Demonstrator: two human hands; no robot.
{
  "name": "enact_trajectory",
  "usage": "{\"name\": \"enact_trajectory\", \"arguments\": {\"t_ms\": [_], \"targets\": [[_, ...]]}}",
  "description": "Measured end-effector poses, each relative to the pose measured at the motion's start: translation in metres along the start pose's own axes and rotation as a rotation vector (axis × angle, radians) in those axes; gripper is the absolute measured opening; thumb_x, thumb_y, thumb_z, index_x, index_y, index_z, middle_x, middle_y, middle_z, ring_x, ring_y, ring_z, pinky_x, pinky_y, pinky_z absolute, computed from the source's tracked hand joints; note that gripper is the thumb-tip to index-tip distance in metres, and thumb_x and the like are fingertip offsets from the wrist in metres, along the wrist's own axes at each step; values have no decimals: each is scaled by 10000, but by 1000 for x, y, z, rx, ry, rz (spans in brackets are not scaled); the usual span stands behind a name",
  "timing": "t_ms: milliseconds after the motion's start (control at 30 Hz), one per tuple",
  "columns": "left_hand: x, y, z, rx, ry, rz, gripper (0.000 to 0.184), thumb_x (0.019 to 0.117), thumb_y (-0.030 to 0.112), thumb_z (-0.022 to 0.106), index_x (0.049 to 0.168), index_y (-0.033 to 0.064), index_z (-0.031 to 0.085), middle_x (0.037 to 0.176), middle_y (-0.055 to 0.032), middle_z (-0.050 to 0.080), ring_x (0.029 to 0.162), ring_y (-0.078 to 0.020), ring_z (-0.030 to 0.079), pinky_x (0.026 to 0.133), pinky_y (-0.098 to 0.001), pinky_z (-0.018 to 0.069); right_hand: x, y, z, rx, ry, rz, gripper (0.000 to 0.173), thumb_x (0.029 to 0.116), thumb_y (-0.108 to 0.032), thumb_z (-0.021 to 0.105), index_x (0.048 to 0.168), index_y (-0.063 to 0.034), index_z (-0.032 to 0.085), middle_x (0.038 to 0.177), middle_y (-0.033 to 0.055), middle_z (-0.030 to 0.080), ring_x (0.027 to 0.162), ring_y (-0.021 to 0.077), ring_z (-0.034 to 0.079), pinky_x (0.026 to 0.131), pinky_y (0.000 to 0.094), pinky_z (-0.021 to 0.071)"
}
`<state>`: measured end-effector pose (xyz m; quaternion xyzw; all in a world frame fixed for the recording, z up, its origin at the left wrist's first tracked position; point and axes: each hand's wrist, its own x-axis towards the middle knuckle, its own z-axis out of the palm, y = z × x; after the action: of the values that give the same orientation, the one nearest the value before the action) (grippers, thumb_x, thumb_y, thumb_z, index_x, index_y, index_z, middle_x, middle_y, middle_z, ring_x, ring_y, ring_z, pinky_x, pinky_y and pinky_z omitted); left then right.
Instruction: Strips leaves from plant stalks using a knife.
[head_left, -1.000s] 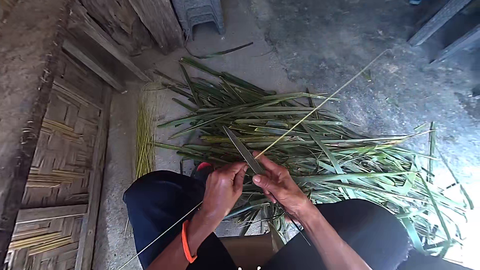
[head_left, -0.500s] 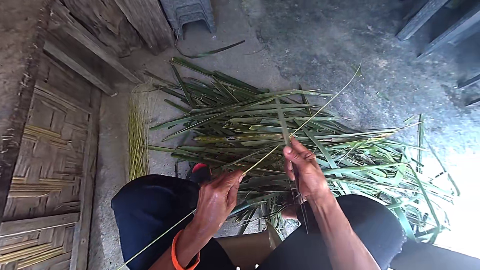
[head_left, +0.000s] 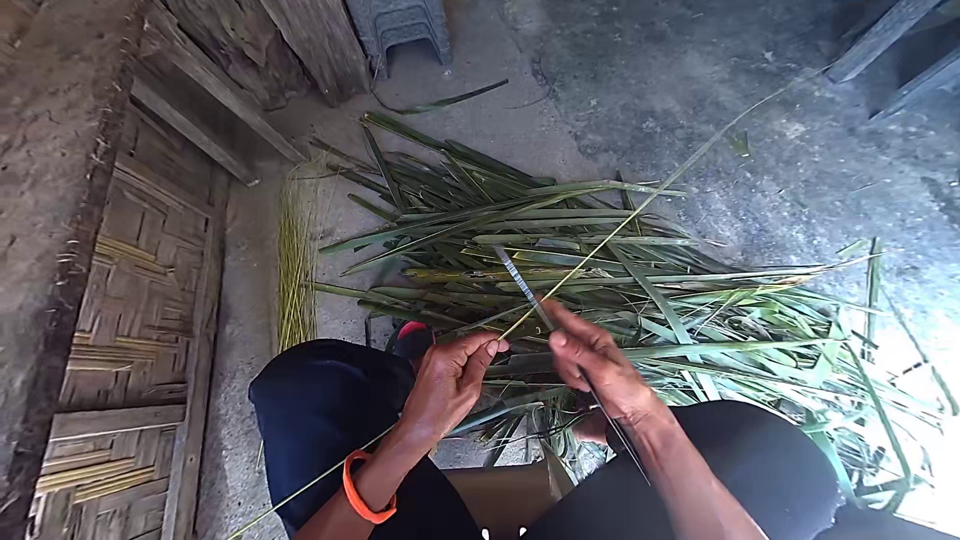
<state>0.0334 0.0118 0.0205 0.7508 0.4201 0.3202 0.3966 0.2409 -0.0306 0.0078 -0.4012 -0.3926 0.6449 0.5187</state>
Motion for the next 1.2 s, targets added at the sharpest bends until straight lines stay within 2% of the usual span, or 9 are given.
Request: {"name": "enact_trajectory", "arguments": {"t_ms": [100, 200, 300, 433, 533, 800, 967, 1033, 1200], "targets": [[1, 3, 0, -33, -8, -8, 265, 1034, 116, 507, 1010, -17, 735, 767, 49, 647, 649, 119, 474, 622, -70, 386, -2, 0, 4, -88, -16, -36, 569, 972, -155, 567, 1482, 28, 396, 686, -200, 529, 494, -115, 379, 460, 76, 330], [3, 5, 0, -147, -44, 0, 238, 1028, 84, 504, 947, -5, 709, 735, 111, 594, 642, 145, 458, 614, -48, 382, -2, 5, 13, -60, -156, -59, 603, 963, -104, 608, 1487, 73, 367, 1043, -118, 661, 577, -130, 427, 493, 58, 368], [3, 7, -4, -236, -95, -13, 224, 1026, 70, 503, 941, 19, 704, 737, 154, 581, 623, 154, 439, 586, -44, 366, -2, 7, 13, -22, -162, -89, 593, 947, -82, 639, 1465, 79, 401, 1088, -108, 694, 604, -129, 471, 514, 58, 389], [2, 8, -7, -220, -129, -16, 231, 1027, 73, 497, 990, -4, 712, 728, 142, 558, 601, 145, 407, 566, -47, 345, -4, 0, 5, -33, 0, -112, 434, 964, -131, 621, 1380, -23, 558, 782, -181, 656, 521, -121, 458, 477, 70, 383], [-8, 7, -6, -130, -102, 0, 254, 1026, 103, 495, 990, -13, 718, 690, 111, 560, 579, 135, 421, 552, -55, 357, -1, -10, -10, 14, 164, -90, 386, 964, -63, 544, 1348, -54, 584, 611, -155, 586, 464, -76, 470, 474, 90, 409], [-26, -9, -13, 24, -54, 78, 277, 999, 153, 505, 957, 28, 749, 729, 91, 640, 645, 118, 473, 650, -94, 369, -1, -22, -44, 120, 325, -165, 465, 1004, -80, 430, 1469, -75, 451, 526, -103, 512, 427, -21, 477, 465, 118, 433], [-25, -9, -6, 87, -7, 111, 279, 994, 147, 510, 963, 18, 755, 745, 28, 679, 645, 80, 518, 663, -116, 402, -7, -11, -27, 58, -25, -68, 553, 925, -226, 681, 1419, -76, 485, 645, -193, 557, 484, -89, 447, 473, 88, 383], [-24, -9, -4, 81, -12, 141, 280, 995, 141, 510, 962, 4, 753, 743, 11, 676, 641, 101, 522, 639, -62, 417, -5, -8, -20, 54, -82, -84, 478, 941, -218, 686, 1367, -72, 525, 699, -197, 598, 503, -101, 456, 480, 77, 387], [-31, -15, -10, 1, -76, 142, 291, 1002, 156, 511, 963, -5, 750, 758, 26, 682, 675, 139, 531, 656, -33, 425, -3, -13, -31, 64, 192, -173, 374, 950, -107, 573, 1322, -77, 591, 575, -146, 560, 457, -65, 483, 477, 94, 420]]}}
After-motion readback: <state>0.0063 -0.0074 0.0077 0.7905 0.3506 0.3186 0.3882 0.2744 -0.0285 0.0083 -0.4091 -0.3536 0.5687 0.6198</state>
